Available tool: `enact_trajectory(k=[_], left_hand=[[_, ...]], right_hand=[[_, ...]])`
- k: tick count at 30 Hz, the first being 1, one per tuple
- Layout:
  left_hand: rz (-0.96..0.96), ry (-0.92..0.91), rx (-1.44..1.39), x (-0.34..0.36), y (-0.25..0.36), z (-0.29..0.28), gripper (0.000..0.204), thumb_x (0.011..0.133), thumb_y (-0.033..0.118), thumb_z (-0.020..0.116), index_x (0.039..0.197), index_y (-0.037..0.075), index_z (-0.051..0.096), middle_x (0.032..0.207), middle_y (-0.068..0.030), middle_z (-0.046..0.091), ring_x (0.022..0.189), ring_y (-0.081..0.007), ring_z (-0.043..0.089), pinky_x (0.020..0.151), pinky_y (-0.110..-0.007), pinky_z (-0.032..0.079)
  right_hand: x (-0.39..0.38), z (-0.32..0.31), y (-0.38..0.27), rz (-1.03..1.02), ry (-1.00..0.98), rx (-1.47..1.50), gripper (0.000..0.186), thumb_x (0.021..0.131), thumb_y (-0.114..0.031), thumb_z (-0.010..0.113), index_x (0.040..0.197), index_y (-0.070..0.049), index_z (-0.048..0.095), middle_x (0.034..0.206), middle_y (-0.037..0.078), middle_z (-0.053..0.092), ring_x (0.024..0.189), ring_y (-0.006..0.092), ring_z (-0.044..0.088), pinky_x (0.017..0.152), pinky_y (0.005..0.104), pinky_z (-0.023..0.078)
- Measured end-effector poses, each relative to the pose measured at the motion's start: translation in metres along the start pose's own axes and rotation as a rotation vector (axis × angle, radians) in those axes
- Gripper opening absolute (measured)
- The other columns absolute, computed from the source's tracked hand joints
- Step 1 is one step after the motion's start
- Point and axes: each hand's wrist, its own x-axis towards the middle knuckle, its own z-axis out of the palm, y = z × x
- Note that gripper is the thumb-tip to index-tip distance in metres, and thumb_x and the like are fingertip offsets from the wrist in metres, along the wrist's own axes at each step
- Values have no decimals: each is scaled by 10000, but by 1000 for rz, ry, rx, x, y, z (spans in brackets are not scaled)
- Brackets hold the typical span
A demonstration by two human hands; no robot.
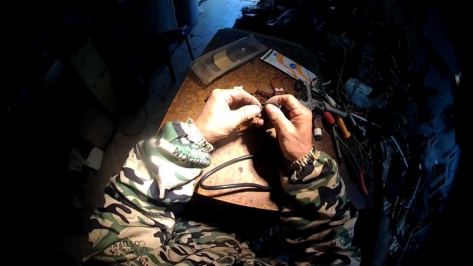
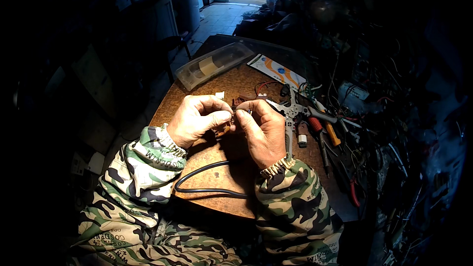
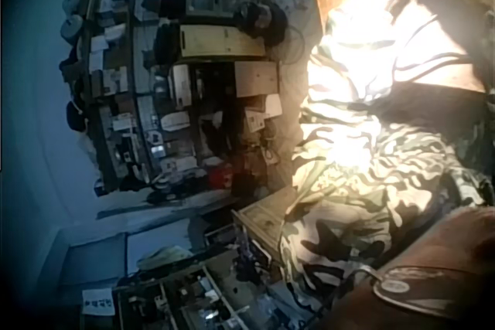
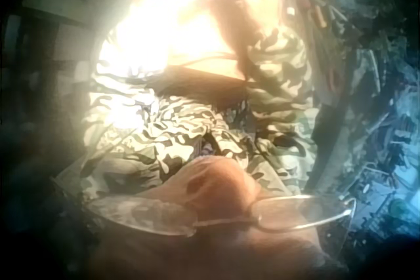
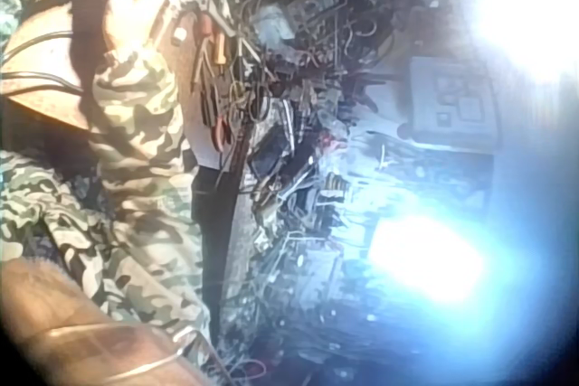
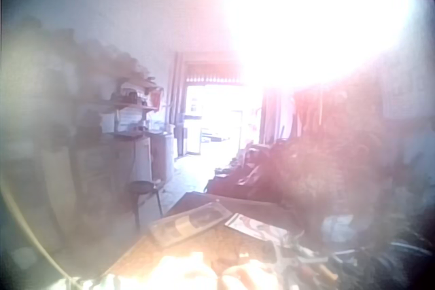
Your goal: The person repairs a damaged electrical connector by stripping wires, inserting them into a new connector housing, and crimping the terminals with pliers. The person then secures the connector with a small plastic cap.
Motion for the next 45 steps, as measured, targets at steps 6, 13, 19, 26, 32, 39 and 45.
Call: enact_trajectory(k=[6,13,19,26,32,39,45], left_hand=[[94,32,139,1,-6,-4,129,912,70,703,1004,-21,714,889,-42,721,830,-95,662,805,-247,533],[202,34,300,-2,-3,0,119,912,60,695,995,-23,714,890,-46,724,822,-93,663,805,-248,532],[194,34,319,-6,0,5,113,905,42,689,993,-24,712,885,-64,727,814,-100,670,761,-246,541],[316,39,457,-5,1,7,98,866,45,711,940,-20,714,847,-104,729,775,-142,691,721,-284,549],[309,55,481,-11,5,4,69,867,29,714,921,-13,720,855,-73,690,787,-121,652,687,-262,511],[322,33,486,-7,4,9,72,856,30,721,915,-12,718,848,-79,683,775,-126,650,677,-268,509],[332,47,494,-7,-2,8,87,860,40,719,930,-13,722,842,-82,699,775,-127,661,689,-270,520]], right_hand=[[1,-4,0,85,-24,67,136,949,-49,624,1031,58,629,896,63,667,812,101,633,720,242,524],[2,1,-14,69,-42,-49,228,858,-27,653,1069,51,608,961,78,671,852,115,649,779,260,538],[5,-6,-7,1,-110,-242,203,814,-23,685,994,43,619,885,69,682,850,108,659,763,251,528],[3,-7,-11,-49,-92,-362,142,804,-29,696,909,39,628,801,70,679,759,99,654,695,252,525],[5,-2,-11,-71,-117,-386,127,792,-22,682,890,37,627,793,74,673,747,109,657,689,254,526],[2,-7,-13,-121,-110,-399,108,783,-8,664,876,21,618,788,59,644,735,100,637,673,248,514],[0,-6,-8,-60,-114,-238,92,792,9,639,882,18,619,814,27,633,760,75,606,687,235,496]])
